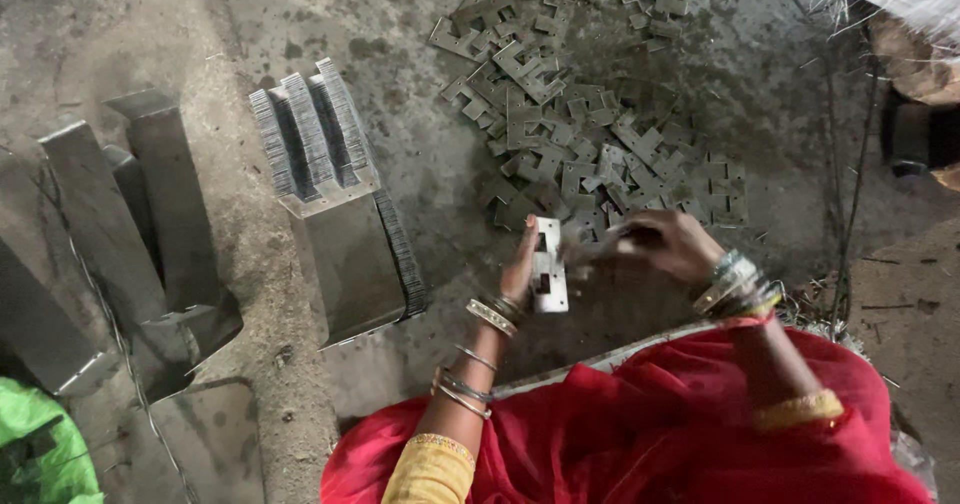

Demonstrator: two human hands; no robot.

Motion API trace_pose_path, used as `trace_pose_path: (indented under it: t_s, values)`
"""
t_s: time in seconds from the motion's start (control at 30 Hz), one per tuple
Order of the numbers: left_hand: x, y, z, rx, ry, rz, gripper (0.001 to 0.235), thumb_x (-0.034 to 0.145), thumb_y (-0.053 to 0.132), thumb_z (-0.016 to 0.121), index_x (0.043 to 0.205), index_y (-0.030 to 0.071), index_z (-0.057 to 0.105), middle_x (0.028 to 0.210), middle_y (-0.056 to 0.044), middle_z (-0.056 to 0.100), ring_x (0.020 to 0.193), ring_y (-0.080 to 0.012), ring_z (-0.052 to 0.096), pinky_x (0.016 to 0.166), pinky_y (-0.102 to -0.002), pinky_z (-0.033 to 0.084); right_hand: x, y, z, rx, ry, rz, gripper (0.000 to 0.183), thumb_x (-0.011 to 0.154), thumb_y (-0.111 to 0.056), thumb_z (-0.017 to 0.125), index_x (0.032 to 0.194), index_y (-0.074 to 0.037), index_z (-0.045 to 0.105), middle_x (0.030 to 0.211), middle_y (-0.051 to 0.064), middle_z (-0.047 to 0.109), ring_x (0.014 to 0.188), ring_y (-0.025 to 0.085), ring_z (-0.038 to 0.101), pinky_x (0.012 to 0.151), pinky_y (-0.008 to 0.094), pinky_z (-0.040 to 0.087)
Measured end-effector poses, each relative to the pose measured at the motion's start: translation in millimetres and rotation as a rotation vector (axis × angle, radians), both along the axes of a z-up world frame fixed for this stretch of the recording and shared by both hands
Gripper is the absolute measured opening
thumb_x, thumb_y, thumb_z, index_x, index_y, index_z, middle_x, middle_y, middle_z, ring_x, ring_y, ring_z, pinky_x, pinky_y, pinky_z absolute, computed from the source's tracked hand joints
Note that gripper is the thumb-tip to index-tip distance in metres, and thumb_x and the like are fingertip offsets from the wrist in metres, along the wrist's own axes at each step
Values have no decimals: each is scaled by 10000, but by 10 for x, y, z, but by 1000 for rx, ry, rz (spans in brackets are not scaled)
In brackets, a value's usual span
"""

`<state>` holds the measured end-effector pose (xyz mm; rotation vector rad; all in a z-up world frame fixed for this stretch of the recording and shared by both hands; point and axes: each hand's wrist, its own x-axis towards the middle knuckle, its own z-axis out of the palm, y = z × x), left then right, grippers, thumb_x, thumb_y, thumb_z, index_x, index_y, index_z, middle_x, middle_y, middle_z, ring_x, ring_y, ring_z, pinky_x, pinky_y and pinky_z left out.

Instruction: The person picks up metal plates from the floor and stacks them into organized piles.

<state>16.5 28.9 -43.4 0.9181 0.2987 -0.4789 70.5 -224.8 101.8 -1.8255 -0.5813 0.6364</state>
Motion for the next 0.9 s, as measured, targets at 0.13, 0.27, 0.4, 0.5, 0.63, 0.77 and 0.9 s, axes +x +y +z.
trace_pose_path:
  t_s: [0.13,0.27,0.4,0.5,0.63,0.77,0.9]
  values:
    - [-104,25,-141,21,-227,-182,857,1041,696,397,1530,-8,422,1475,-241,473,1304,-344,458,1131,-483,332,322,140,178,-177,-523,248,597,862,-396,758,1347,-60,666,1315,148,697,1117,245,688,920,417,591]
    - [-218,6,-262,182,-510,-229,817,1003,651,526,1529,33,428,1596,-136,433,1480,-263,392,1237,-387,296,1159,-13,-234,-615,-199,-475,641,720,-424,737,1319,-197,711,1255,107,775,1034,260,783,874,400,606]
    - [-88,-27,-174,575,-182,-165,744,924,553,713,1389,-13,582,1378,-186,640,1274,-290,605,1062,-397,468,1714,-459,-1049,-1083,-498,-467,551,840,-312,807,1263,5,651,1208,283,697,1086,429,686,906,461,579]
    - [-76,9,-127,560,-141,-65,697,868,516,773,1309,-7,640,1195,-148,717,1092,-241,660,935,-379,518,1896,-556,-1327,-1109,-556,-336,635,776,-90,725,1384,-15,558,1182,301,668,1076,462,649,862,489,562]
    - [-57,-7,27,306,-236,145,624,829,462,832,1203,-19,699,1048,-58,748,922,-149,676,822,-328,539,1774,-468,-1297,-1302,-442,-163,516,969,-124,599,1451,43,526,1106,273,730,1032,419,707,849,487,588]
    - [-86,19,-34,387,-120,114,669,882,369,850,1353,-27,590,1134,-104,727,935,-177,678,850,-333,551,1591,-431,-882,-1367,-810,-66,159,800,-224,748,913,-117,780,1217,180,692,981,311,717,735,423,615]
    - [-47,13,-743,1084,-550,-11,638,869,149,757,1463,132,526,1278,-64,690,1056,-223,699,915,-364,567,1183,-213,-208,-835,-91,-402,299,944,-105,658,1235,-81,723,1078,153,792,857,244,745,704,321,605]
